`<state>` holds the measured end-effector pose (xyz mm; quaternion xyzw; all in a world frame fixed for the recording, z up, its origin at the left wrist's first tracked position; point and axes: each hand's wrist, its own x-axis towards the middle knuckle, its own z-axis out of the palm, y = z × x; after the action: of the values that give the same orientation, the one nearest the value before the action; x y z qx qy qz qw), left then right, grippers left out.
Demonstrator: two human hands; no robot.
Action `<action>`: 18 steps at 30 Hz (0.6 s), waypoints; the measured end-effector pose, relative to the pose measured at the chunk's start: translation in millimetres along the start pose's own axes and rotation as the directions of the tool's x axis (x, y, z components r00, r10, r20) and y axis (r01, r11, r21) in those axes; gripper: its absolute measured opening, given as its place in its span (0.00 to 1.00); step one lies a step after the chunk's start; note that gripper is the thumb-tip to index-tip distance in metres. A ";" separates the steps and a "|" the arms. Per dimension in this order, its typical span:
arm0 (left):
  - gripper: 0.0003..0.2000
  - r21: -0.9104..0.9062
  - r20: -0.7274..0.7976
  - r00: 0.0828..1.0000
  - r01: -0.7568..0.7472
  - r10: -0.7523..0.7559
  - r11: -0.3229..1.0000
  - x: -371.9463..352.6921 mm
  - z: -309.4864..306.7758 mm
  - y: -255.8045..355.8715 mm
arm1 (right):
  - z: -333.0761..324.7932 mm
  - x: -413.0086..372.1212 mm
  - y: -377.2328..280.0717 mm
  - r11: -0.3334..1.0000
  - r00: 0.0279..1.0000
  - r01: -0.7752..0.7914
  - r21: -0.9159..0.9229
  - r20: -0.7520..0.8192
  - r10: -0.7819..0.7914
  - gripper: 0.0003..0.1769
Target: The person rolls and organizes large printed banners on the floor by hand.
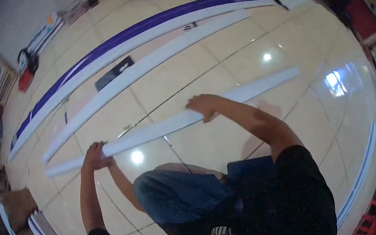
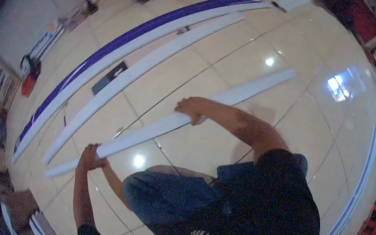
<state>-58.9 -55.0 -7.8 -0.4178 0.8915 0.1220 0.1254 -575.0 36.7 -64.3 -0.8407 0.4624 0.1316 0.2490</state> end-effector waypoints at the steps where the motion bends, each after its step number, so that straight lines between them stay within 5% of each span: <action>1: 0.36 0.000 -0.038 0.997 -0.072 0.072 0.997 11.5 30.4 -26.5 | -3.2 1.7 -3.4 1.000 1.000 -0.008 0.024 0.024 0.007 0.49; 2: 0.36 0.002 -0.038 0.994 -0.102 0.102 0.995 11.8 35.9 -37.4 | -4.4 11.1 7.6 0.999 0.999 -0.036 0.031 0.021 0.036 0.49; 4: 0.35 -0.336 0.041 0.997 0.070 -0.060 0.939 15.3 37.5 -49.7 | 0.9 32.9 39.3 0.929 0.987 -0.159 0.333 0.024 0.160 0.47; 5: 0.34 -0.225 -0.008 0.992 0.121 -0.126 0.967 10.6 14.0 -19.5 | -3.3 25.0 29.2 0.928 0.985 -0.163 0.335 0.010 0.169 0.47; 7: 0.34 -0.140 -0.141 0.990 0.004 -0.023 0.990 0.2 23.2 -27.0 | -17.5 2.9 -9.5 0.993 0.976 -0.101 -0.053 -0.200 0.089 0.41; 8: 0.34 -0.050 -0.265 0.960 -0.104 0.087 0.993 -5.6 31.1 -30.6 | -13.0 6.3 -6.3 0.993 0.975 -0.107 -0.048 -0.203 0.095 0.41; 9: 0.35 -0.038 -0.210 0.978 -0.004 -0.004 0.999 -6.5 34.1 -31.6 | -7.8 13.3 -1.9 0.990 0.977 -0.113 -0.089 -0.190 0.095 0.40; 14: 0.33 -0.050 -0.214 0.977 -0.002 -0.009 0.999 -6.0 46.6 -23.2 | -21.4 27.2 23.5 0.971 0.973 -0.228 -0.077 -0.063 0.224 0.40; 17: 0.30 -0.091 -0.226 0.971 -0.106 0.083 0.990 9.7 50.1 29.2 | -13.1 2.2 35.2 0.792 0.670 -0.607 -0.071 -0.582 0.461 0.41; 18: 0.29 -0.101 -0.198 0.977 -0.096 0.074 0.990 26.7 44.4 62.3 | -8.0 -5.4 26.6 0.791 0.666 -0.607 -0.073 -0.590 0.457 0.41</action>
<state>-118.3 -21.1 -51.2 -0.3954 0.9085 0.1347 0.0097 -600.4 24.3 -63.0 -0.6934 0.7182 0.0155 -0.0567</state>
